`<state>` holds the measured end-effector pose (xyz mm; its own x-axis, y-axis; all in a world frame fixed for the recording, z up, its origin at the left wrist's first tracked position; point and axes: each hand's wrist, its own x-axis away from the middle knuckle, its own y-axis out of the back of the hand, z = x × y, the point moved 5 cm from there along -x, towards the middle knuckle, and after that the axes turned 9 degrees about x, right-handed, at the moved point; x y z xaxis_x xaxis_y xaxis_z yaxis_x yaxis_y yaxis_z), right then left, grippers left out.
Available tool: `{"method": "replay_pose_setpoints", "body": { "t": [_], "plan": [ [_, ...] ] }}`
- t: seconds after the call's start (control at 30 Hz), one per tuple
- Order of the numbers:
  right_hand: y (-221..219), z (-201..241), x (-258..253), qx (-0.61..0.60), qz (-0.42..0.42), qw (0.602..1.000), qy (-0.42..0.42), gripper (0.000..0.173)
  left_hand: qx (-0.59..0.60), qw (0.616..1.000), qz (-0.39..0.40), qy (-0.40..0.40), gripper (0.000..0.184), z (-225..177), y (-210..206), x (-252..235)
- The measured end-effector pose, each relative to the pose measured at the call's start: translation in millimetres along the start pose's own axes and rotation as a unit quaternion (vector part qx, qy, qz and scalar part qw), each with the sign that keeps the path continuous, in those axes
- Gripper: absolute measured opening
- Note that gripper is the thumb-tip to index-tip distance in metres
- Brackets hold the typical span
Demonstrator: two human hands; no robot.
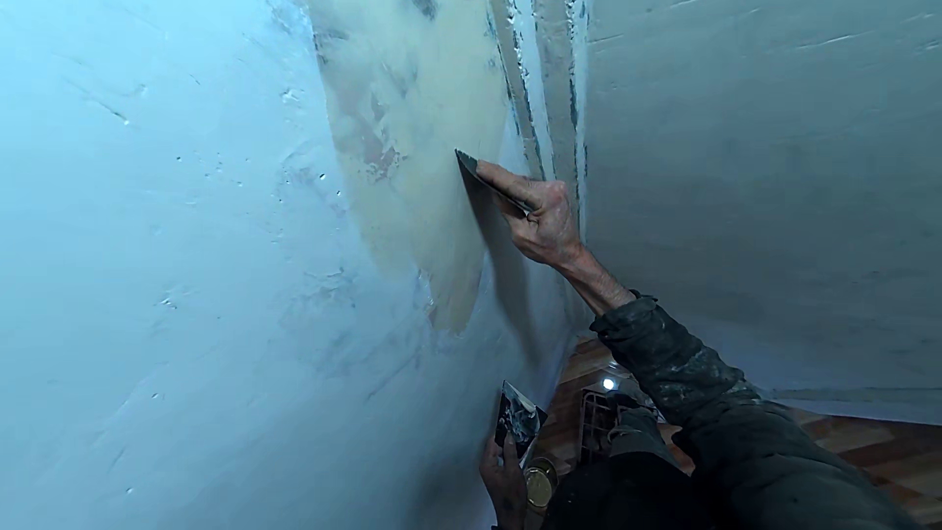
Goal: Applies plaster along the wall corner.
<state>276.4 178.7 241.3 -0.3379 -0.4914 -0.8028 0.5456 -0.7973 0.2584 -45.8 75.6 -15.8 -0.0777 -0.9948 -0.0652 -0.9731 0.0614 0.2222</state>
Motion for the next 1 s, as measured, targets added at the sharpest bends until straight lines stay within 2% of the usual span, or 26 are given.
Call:
{"method": "replay_pose_setpoints", "body": {
  "t": [0.2, 0.37, 0.8, 1.0],
  "plan": [
    [-22.7, 14.4, 23.8, -0.030, 0.029, 0.998, 0.041, 0.041, 0.002, 1.000, 0.008, -0.001, 0.020, 0.9, 0.6, -2.8],
    [-41.8, 21.5, 53.2, -0.051, 0.017, 0.996, 0.065, 0.036, -0.006, 1.000, 0.010, -0.002, 0.020, 2.3, 5.5, -1.2],
    [-69.7, 45.0, 139.8, -0.028, 0.060, 0.994, 0.090, 0.043, -0.018, 1.000, -0.006, 0.002, 0.018, 6.5, 25.7, 14.5],
    [-76.3, 44.0, 185.6, -0.021, 0.124, 0.978, 0.165, 0.047, -0.003, 1.000, -0.014, -0.028, 0.018, 1.7, 26.5, 30.0]
  ]
}}
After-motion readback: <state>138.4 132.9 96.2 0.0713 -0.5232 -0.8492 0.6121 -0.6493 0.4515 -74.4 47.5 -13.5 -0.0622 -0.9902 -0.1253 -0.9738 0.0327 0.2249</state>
